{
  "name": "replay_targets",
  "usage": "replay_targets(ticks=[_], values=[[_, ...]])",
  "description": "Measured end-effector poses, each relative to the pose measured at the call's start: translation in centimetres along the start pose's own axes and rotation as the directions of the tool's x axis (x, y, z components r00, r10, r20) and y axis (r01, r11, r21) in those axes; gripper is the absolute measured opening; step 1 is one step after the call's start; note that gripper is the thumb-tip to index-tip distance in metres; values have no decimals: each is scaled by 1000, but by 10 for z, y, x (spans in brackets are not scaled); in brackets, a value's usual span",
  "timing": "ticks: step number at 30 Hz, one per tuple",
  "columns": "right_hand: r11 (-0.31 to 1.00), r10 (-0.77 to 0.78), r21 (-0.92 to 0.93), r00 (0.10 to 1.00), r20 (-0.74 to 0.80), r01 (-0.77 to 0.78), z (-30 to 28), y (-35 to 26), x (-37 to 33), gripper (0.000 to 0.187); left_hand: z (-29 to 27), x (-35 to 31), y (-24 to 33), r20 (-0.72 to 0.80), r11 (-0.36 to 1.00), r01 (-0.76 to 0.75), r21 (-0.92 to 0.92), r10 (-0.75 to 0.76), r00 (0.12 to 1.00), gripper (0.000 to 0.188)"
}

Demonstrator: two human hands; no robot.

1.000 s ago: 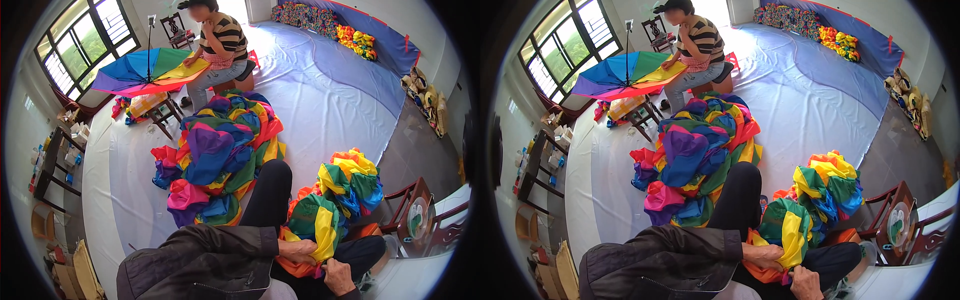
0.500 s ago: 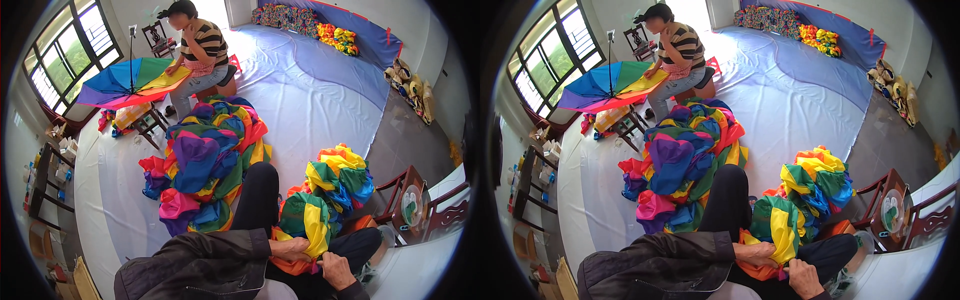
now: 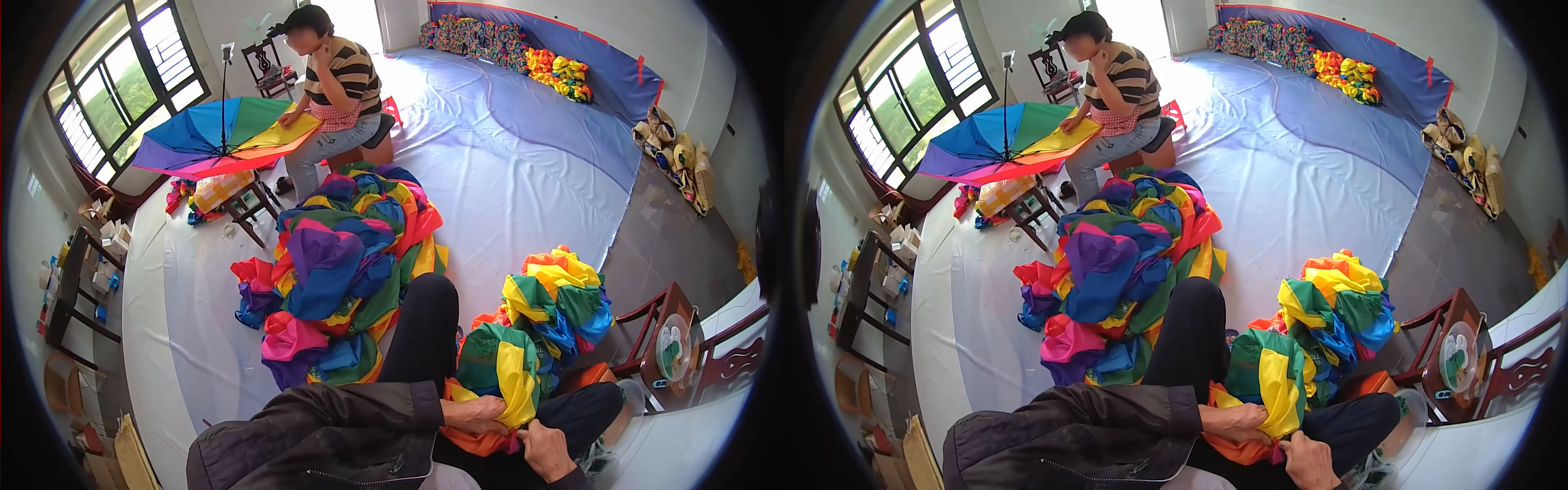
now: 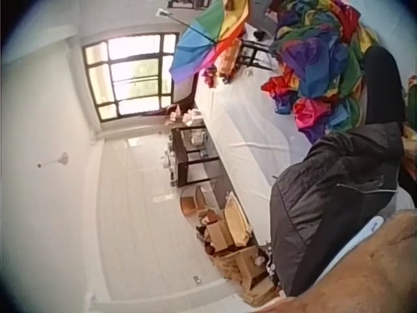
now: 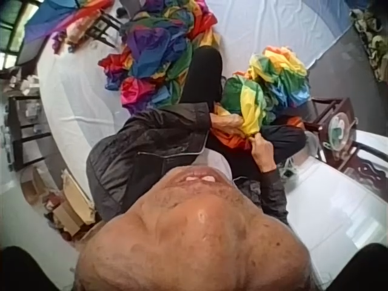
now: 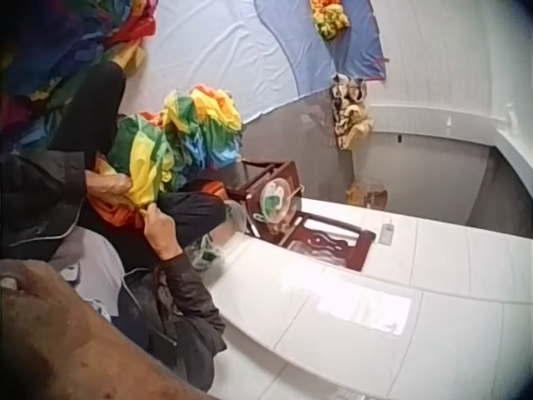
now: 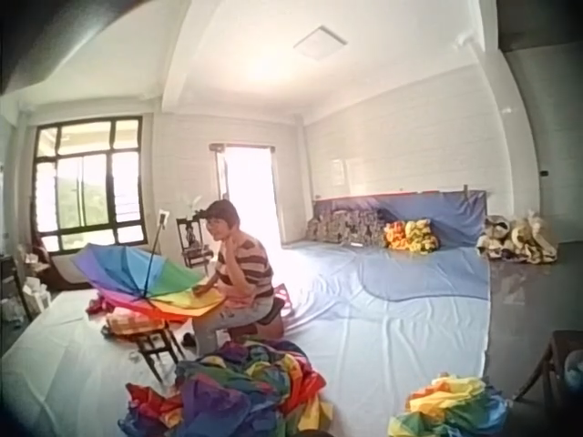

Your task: Manually folding and bundling large rainbow-colored umbrellas on a workshop floor.

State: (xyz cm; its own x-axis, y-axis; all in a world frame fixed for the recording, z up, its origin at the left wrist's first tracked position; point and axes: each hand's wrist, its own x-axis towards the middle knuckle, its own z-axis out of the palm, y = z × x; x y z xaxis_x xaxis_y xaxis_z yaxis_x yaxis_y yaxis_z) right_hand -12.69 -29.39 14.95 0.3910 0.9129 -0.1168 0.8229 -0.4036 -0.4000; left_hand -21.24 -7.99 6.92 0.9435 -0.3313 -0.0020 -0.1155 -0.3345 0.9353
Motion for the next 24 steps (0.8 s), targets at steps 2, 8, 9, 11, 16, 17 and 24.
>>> replay_targets(ticks=[2, 8, 9, 11, 16, 17, 24], values=[[998, -55, -31, 998, -5, 55, -1, 4, 1, 23, -7, 1, 9, 35, 998, 55, 18, -56, 998, 49], [986, -164, -30, 986, 42, 165, 5, 12, -2, 22, 1, 0, 1, 73, 998, 65, 0, -65, 995, 38], [985, -168, -30, 985, 44, 169, 7, 13, -2, 22, 8, 1, -10, 53, 999, 34, -1, -34, 998, 38], [995, -102, 18, 988, 117, 101, 10, 14, -1, 20, 20, 2, -26, 14, 1000, -26, 0, 26, 1000, 38], [773, 240, 477, 889, 391, -418, 3, 2, 3, 19, 25, 3, -31, -22, 994, -104, 38, 105, 994, 46], [774, 239, 476, 889, 391, -417, 7, 4, 2, 19, 24, 2, -30, -11, 996, -79, 31, 79, 997, 46], [999, -45, -20, 998, -32, 44, 6, 2, 0, 20, 2, 0, -3, 30, 999, 35, -12, -35, 999, 48]])
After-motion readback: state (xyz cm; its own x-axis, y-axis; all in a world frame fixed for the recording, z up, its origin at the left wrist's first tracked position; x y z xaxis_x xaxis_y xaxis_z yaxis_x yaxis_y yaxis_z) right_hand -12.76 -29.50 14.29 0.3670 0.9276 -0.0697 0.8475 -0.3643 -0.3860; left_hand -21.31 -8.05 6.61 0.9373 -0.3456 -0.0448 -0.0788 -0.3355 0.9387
